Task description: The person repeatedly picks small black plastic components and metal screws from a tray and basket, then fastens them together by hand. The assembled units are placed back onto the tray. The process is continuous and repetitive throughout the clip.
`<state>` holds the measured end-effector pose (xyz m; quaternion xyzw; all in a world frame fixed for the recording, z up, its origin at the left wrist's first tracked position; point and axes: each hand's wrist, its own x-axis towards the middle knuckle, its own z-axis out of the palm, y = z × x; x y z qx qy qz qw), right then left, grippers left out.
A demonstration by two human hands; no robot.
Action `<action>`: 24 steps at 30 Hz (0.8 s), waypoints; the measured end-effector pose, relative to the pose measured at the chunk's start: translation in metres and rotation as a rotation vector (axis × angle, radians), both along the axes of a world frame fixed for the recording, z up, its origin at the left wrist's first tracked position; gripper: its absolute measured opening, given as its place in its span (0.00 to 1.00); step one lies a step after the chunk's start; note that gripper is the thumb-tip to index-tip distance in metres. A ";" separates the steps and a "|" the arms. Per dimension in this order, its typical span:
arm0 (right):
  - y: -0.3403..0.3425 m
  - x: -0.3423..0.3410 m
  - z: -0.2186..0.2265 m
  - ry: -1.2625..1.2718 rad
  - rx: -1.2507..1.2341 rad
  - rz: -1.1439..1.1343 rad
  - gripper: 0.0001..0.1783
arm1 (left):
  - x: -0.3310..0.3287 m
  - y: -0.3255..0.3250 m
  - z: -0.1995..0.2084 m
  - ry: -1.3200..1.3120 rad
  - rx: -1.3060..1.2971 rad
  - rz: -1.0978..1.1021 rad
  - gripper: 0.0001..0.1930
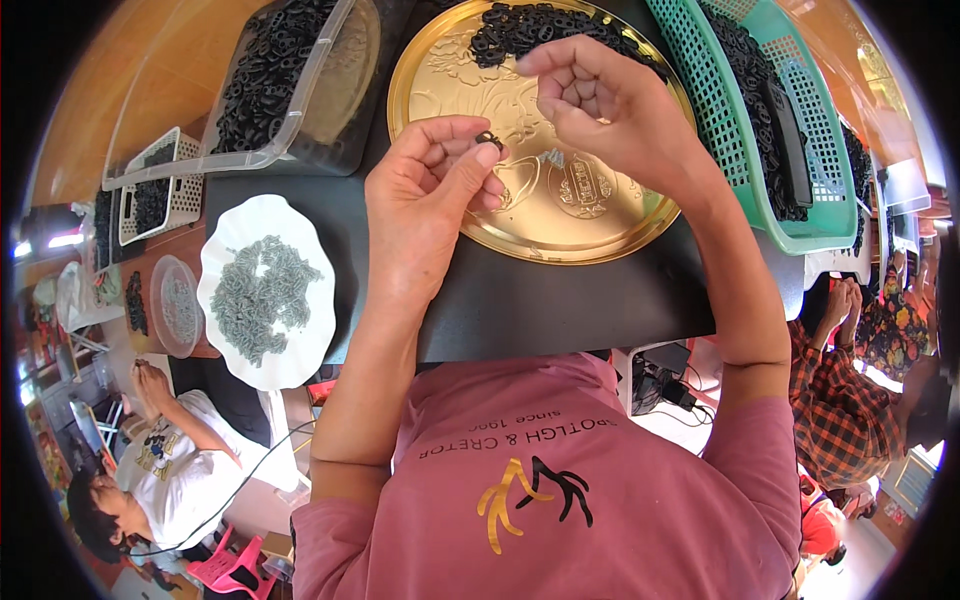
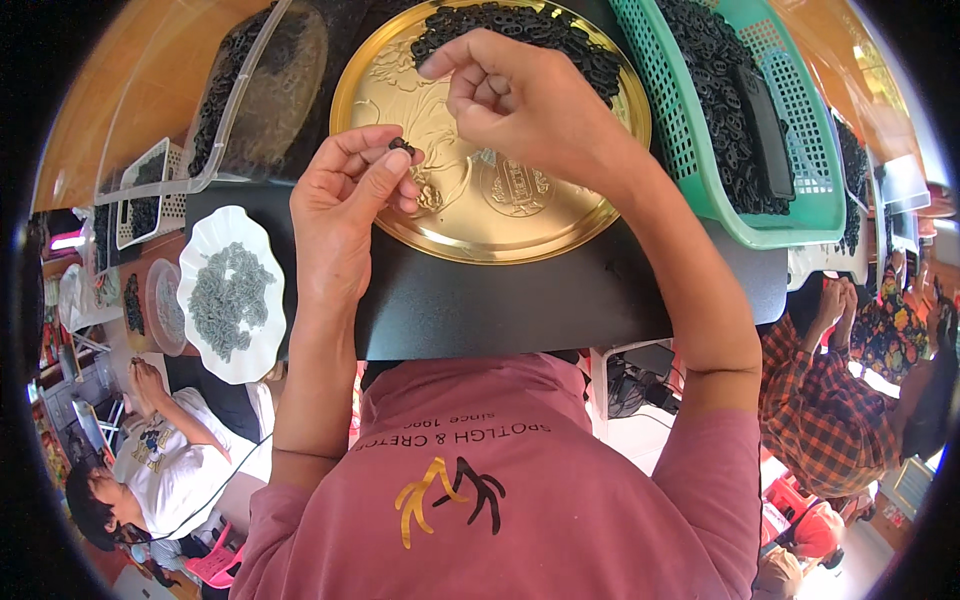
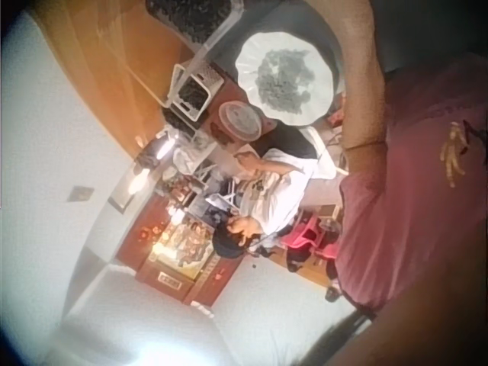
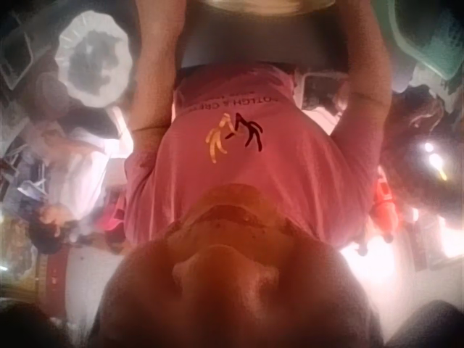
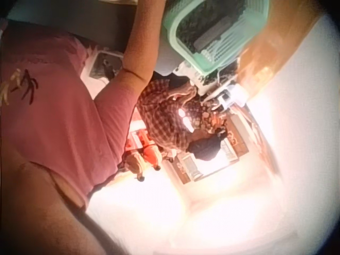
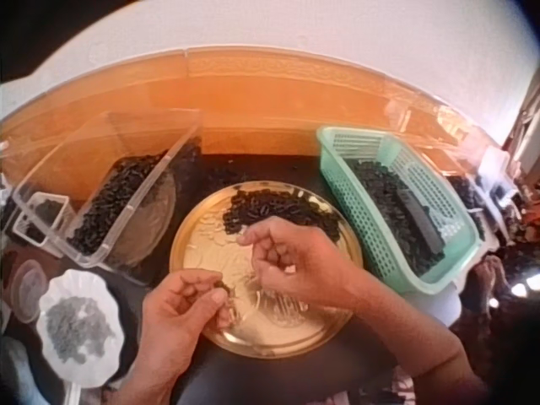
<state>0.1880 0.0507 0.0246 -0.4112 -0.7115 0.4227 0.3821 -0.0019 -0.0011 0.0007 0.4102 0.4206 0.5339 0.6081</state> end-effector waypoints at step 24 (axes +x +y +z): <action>-0.019 -0.016 -0.007 0.207 -0.339 0.016 0.09 | -0.002 -0.003 0.003 -0.052 -0.011 -0.011 0.07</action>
